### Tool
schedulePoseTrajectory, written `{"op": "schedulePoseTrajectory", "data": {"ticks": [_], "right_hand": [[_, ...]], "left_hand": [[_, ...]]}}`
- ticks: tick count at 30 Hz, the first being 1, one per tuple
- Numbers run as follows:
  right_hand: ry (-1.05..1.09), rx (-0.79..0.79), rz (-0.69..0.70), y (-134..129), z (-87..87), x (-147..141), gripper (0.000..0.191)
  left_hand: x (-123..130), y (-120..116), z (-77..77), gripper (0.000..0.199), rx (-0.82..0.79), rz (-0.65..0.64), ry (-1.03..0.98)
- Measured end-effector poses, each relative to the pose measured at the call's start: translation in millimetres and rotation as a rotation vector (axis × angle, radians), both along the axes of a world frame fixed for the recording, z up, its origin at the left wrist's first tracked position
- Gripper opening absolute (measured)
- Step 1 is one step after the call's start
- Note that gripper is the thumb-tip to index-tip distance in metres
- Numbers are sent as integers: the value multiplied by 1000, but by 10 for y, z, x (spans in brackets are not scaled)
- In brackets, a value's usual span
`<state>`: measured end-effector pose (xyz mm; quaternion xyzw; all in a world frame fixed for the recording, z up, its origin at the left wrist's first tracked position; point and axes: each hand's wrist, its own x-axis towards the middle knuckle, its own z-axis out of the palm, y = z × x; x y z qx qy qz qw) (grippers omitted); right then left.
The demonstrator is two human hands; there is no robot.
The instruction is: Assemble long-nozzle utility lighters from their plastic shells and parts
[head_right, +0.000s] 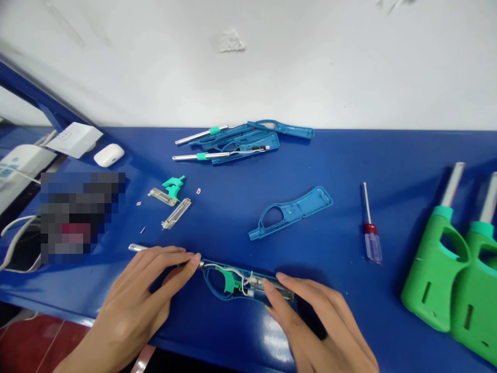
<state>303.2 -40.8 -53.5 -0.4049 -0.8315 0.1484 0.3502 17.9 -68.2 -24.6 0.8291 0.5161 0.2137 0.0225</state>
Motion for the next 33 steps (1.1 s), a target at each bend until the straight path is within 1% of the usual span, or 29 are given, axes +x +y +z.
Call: {"op": "schedulePoseTrajectory", "data": {"ticks": [5, 7, 11, 13, 16, 21, 26, 30, 33], "right_hand": [[-16, 28, 2, -5, -19, 1, 43], [-25, 32, 11, -6, -30, 12, 43], [-42, -27, 39, -7, -17, 31, 49], [-47, -52, 21, -10, 4, 29, 53], [-49, -71, -15, -18, 31, 17, 52], [-41, -49, -23, -16, 30, 8, 48], [-47, -69, -21, -16, 41, -15, 47], [-16, -56, -118, -41, 69, -79, 45], [4, -46, -158, -56, 74, -109, 45]], "left_hand": [[34, 18, 0, 42, 22, 6, 33], [47, 19, 12, 41, 6, 12, 30], [67, -11, 37, 38, -32, 45, -8], [70, -36, 36, 39, -36, 53, -8], [73, -60, 10, 43, -30, 69, -15], [100, -45, -59, 44, 27, 108, -86], [119, -42, -102, 46, 40, 134, -114], [109, -58, -111, 49, 61, 148, -133], [100, -67, -106, 48, 66, 130, -139]]}}
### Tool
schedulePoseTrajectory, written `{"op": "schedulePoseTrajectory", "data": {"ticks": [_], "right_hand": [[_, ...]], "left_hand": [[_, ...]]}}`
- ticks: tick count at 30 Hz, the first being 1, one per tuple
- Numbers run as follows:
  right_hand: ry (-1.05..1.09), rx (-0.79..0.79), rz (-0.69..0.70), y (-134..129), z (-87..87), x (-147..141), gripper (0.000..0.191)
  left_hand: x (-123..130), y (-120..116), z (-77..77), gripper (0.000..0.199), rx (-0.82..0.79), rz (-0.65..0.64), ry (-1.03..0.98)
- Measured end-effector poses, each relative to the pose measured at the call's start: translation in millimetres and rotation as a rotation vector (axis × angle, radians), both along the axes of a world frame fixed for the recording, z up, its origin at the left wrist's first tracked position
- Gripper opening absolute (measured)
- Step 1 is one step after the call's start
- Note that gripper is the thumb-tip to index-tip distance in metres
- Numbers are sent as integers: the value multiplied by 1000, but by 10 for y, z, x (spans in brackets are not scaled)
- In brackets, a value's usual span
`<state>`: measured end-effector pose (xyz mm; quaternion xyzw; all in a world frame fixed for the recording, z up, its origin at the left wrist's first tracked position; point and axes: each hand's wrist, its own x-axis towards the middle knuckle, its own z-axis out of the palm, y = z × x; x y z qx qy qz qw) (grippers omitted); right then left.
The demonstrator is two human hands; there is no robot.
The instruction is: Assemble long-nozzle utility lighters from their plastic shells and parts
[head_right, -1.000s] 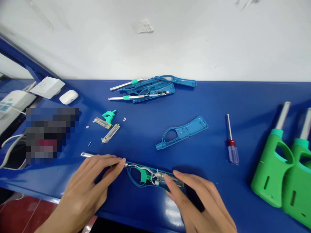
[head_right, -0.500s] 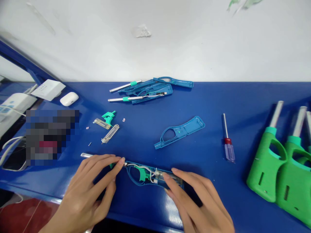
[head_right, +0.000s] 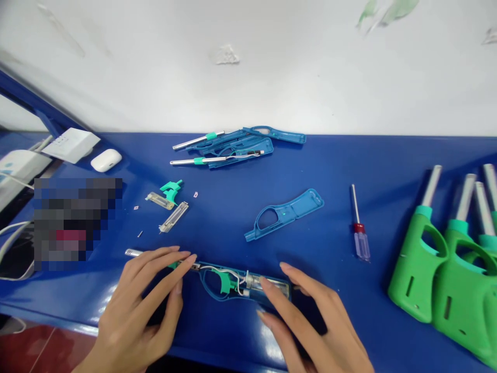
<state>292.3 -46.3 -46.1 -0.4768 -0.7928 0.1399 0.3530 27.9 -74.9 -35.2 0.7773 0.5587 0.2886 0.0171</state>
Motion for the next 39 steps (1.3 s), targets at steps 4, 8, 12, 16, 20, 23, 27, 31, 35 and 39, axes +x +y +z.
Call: {"op": "schedulePoseTrajectory", "data": {"ticks": [4, 8, 12, 16, 20, 23, 27, 31, 35, 39], "right_hand": [[-41, 1, 26, 4, -11, 26, 40], [-90, -10, 88, 29, -22, 80, 39], [-108, -2, 131, 42, -19, 117, 42], [-133, -13, 135, 41, -5, 135, 44], [-155, -17, 143, 35, -5, 150, 46], [-145, -32, 137, 31, -10, 155, 47], [-137, -1, 146, 36, -20, 159, 46], [-148, 11, 148, 36, -32, 168, 44], [-156, 32, 142, 35, -37, 165, 42], [-149, 22, 143, 46, -40, 160, 43]], "left_hand": [[64, -11, 36, 47, -12, -18, -25], [255, -17, 78, 45, -73, -95, -59], [415, 9, 77, 41, -116, -152, -35], [437, 40, 64, 36, -114, -154, 30], [424, 45, 74, 36, -113, -164, 91], [433, 41, 77, 36, -114, -157, 102], [444, 45, 61, 35, -88, -174, 85], [451, 51, 68, 35, -71, -178, 73], [459, 51, 85, 35, -75, -172, 79], [464, 62, 81, 34, -75, -180, 87]]}}
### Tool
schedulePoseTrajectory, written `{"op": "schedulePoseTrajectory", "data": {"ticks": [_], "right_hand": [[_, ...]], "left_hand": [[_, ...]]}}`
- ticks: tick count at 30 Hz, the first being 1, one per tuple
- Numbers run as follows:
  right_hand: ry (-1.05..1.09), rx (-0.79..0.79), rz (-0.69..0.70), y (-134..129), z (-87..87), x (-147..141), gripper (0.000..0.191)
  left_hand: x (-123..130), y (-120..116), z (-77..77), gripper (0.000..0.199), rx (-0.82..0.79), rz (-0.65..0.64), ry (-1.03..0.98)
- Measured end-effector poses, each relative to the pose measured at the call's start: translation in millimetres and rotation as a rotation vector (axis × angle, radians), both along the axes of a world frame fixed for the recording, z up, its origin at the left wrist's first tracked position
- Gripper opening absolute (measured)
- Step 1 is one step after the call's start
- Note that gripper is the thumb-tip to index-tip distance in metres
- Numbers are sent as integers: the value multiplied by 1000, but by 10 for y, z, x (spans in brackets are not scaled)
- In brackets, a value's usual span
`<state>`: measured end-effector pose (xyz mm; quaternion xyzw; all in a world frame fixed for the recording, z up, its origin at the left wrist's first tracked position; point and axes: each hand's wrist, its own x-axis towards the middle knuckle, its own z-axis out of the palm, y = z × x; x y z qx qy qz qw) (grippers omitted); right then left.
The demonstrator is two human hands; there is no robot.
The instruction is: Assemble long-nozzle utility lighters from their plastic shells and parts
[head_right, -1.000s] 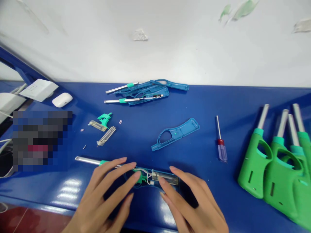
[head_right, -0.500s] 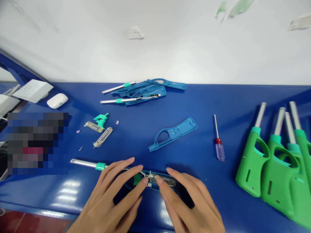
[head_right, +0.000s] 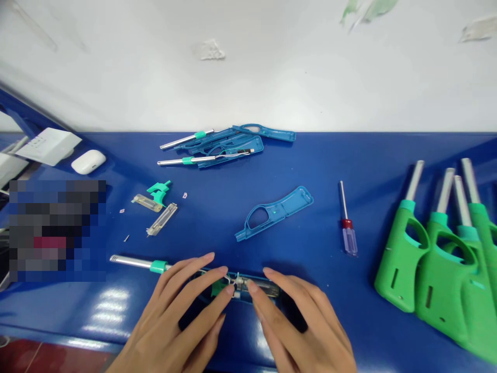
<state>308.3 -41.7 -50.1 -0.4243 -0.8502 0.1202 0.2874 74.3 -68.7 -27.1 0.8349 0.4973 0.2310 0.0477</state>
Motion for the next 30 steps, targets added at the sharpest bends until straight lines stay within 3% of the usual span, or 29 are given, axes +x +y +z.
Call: {"op": "schedulePoseTrajectory", "data": {"ticks": [23, 30], "right_hand": [[-53, -17, 7, -10, -22, 34, 42], [-46, -20, 6, -18, -12, 18, 40]], "left_hand": [[9, 82, 37, 41, -45, -49, -132], [-18, 35, -51, 44, -69, -62, -135]]}}
